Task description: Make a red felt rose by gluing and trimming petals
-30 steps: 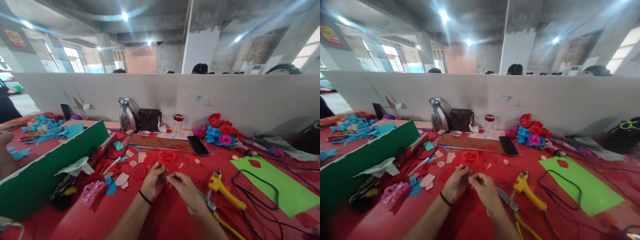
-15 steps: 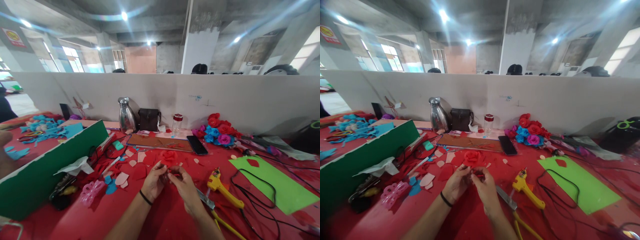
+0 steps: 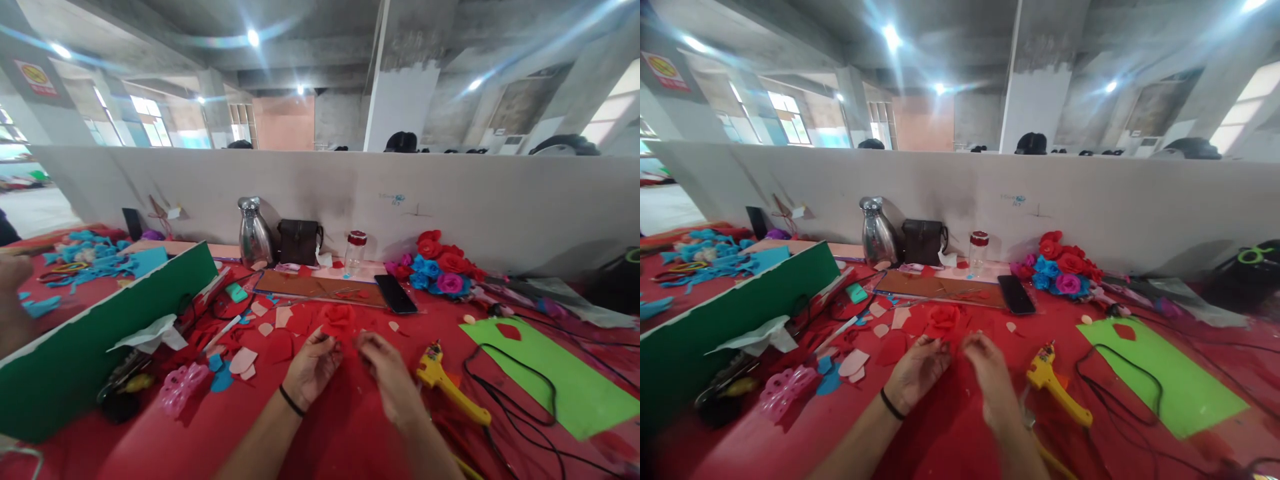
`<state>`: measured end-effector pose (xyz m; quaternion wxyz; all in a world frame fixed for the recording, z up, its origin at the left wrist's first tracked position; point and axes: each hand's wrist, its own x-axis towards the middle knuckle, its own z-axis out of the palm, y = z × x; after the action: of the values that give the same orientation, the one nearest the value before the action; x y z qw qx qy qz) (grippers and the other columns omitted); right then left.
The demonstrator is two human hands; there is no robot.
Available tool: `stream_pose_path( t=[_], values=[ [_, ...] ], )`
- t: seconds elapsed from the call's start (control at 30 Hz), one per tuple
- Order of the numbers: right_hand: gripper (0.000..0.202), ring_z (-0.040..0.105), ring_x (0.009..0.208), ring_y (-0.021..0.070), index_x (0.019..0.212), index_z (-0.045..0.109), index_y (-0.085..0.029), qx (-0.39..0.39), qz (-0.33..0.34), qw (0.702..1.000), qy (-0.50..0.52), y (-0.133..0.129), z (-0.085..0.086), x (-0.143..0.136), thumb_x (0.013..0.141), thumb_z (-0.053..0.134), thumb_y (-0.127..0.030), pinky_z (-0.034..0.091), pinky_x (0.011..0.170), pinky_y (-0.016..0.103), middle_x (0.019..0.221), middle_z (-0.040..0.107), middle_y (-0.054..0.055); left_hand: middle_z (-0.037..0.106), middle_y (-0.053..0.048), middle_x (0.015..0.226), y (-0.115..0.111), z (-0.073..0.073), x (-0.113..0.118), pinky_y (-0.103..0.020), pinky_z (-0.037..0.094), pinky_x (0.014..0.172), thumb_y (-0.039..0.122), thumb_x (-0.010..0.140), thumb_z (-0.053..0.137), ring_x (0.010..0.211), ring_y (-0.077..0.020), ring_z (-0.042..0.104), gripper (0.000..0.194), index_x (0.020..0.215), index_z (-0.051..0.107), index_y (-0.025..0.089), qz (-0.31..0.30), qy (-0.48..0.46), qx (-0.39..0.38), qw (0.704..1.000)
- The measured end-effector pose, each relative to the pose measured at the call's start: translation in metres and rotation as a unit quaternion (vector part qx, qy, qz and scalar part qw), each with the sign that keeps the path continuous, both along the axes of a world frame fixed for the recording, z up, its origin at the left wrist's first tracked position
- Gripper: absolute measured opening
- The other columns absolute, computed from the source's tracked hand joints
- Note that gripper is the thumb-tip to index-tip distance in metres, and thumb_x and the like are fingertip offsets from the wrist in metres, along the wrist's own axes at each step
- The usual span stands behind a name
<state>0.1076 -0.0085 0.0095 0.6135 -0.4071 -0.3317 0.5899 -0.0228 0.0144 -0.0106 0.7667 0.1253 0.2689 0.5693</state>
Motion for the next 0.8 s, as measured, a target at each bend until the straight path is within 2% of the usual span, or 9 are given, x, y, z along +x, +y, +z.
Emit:
stream_pose_path(
  t=[0.1,0.2,0.5,0.63,0.8],
  values=[
    [0.029,0.061,0.074,0.0176,0.08,0.063,-0.022,0.015,0.009,0.997,-0.077,-0.001,-0.011,-0.021,0.057,0.079,-0.03,0.047,0.073,0.031,0.077,0.067,0.0,0.06,0.003,0.056,-0.002,0.004,0.001,-0.016,0.046,0.054,-0.002,0.06,0.073,0.052,-0.007,0.058,0.023,0.062,0.057,0.014,0.0,0.019,-0.004,1.0],
    [0.031,0.063,0.076,0.0175,0.089,0.062,-0.022,0.034,-0.001,0.995,-0.097,-0.005,-0.016,-0.029,0.063,0.075,-0.031,0.049,0.074,0.03,0.083,0.069,0.001,0.06,0.004,0.057,-0.002,0.006,0.002,-0.015,0.045,0.051,-0.003,0.059,0.072,0.051,-0.0068,0.058,0.024,0.066,0.059,0.015,0.012,0.022,-0.012,1.0],
    [0.025,0.058,0.066,0.0155,0.082,0.068,-0.018,0.049,-0.052,0.983,-0.171,0.0,-0.026,-0.025,0.069,0.07,-0.039,0.045,0.064,0.027,0.076,0.068,0.002,0.065,0.003,0.061,-0.006,0.004,0.01,-0.015,0.046,0.054,-0.001,0.053,0.076,0.054,-0.0076,0.059,0.031,0.076,0.065,0.017,0.014,0.012,0.016,1.0],
    [0.02,0.056,0.068,0.0159,0.072,0.069,-0.018,0.042,-0.087,0.984,-0.147,-0.003,-0.021,-0.026,0.068,0.07,-0.038,0.045,0.067,0.027,0.071,0.066,0.0,0.067,0.003,0.065,-0.008,0.001,0.013,-0.017,0.047,0.06,0.001,0.051,0.077,0.059,-0.0084,0.061,0.029,0.074,0.067,0.017,0.008,0.011,0.055,0.998],
    [0.02,0.058,0.072,0.0157,0.073,0.07,-0.019,0.036,-0.051,0.996,-0.059,-0.004,-0.015,-0.027,0.068,0.072,-0.038,0.045,0.072,0.028,0.072,0.068,0.0,0.07,0.0,0.073,-0.008,0.001,0.012,-0.021,0.047,0.068,0.004,0.055,0.074,0.068,-0.0117,0.063,0.026,0.077,0.07,0.017,-0.002,0.049,0.062,0.997]
  ],
)
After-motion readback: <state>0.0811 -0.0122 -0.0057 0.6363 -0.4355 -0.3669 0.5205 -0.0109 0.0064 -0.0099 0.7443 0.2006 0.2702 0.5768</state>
